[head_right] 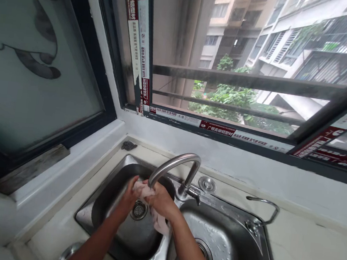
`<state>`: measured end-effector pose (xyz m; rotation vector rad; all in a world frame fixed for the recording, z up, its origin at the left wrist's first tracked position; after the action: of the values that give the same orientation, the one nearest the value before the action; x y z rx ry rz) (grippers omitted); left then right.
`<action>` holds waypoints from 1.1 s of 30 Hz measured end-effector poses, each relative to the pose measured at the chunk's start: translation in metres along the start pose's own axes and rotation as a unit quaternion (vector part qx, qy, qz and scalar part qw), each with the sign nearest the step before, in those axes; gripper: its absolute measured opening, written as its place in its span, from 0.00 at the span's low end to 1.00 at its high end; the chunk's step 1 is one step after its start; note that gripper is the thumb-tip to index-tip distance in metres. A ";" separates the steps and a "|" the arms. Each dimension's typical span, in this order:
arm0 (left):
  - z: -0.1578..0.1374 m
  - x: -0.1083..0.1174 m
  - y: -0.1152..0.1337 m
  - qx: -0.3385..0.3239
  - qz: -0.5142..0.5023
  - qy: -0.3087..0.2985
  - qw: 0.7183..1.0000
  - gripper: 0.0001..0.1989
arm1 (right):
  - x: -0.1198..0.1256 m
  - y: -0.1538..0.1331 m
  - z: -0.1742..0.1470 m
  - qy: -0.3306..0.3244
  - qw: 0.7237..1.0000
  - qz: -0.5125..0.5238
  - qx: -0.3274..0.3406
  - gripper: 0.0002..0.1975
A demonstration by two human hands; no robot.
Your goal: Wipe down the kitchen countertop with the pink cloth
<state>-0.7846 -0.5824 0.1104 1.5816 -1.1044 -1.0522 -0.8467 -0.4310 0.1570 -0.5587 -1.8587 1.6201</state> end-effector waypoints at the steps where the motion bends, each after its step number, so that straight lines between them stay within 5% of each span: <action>1: 0.003 -0.003 0.012 -0.012 0.004 -0.046 0.999 0.28 | 0.001 -0.002 -0.003 -0.023 1.000 0.019 0.008 0.27; 4: 0.009 -0.015 0.038 -0.002 0.014 -0.148 0.989 0.24 | 0.010 -0.007 -0.009 -0.027 0.999 0.009 0.044 0.25; 7: 0.011 -0.020 0.049 -0.012 0.011 -0.107 0.994 0.19 | 0.020 -0.001 -0.015 0.022 0.995 -0.071 0.065 0.25; 12: -0.001 -0.013 0.054 -0.054 -0.036 0.007 0.998 0.21 | 0.019 0.042 -0.024 0.053 0.986 -0.152 -0.054 0.17; 15: -0.017 -0.010 0.062 -0.060 -0.065 0.009 0.996 0.22 | 0.005 0.065 -0.030 0.036 0.985 -0.147 -0.085 0.07; 19: -0.033 -0.005 0.076 -0.062 -0.066 -0.011 0.996 0.20 | -0.012 0.075 -0.032 0.005 0.989 -0.107 -0.104 0.11; 23: -0.031 0.007 0.076 -0.053 -0.034 0.006 0.998 0.21 | -0.020 0.053 -0.017 -0.016 0.997 -0.052 -0.057 0.20; 28: -0.020 0.026 0.053 -0.036 -0.085 0.106 0.990 0.21 | -0.021 0.007 0.024 0.028 0.996 -0.084 0.004 0.15; 30: -0.019 0.028 0.043 -0.005 -0.146 0.090 0.985 0.21 | -0.022 -0.009 0.042 0.040 0.994 -0.103 0.024 0.16; 33: -0.022 0.022 0.031 0.071 -0.204 -0.014 0.976 0.21 | -0.024 -0.027 0.061 0.050 0.991 -0.115 0.050 0.22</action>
<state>-0.7637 -0.6051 0.1423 1.9693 -0.9076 -1.2878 -0.8691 -0.4957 0.1750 -0.3590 -1.6906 1.4955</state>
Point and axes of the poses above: each hand's wrist, its own z-axis towards the middle knuckle, its own x-axis out of the back of the hand, y = z × x, the point moved 2 cm from there along z, towards the middle knuckle, and after that the axes turned 7 degrees about -y, right-handed, at the moved point
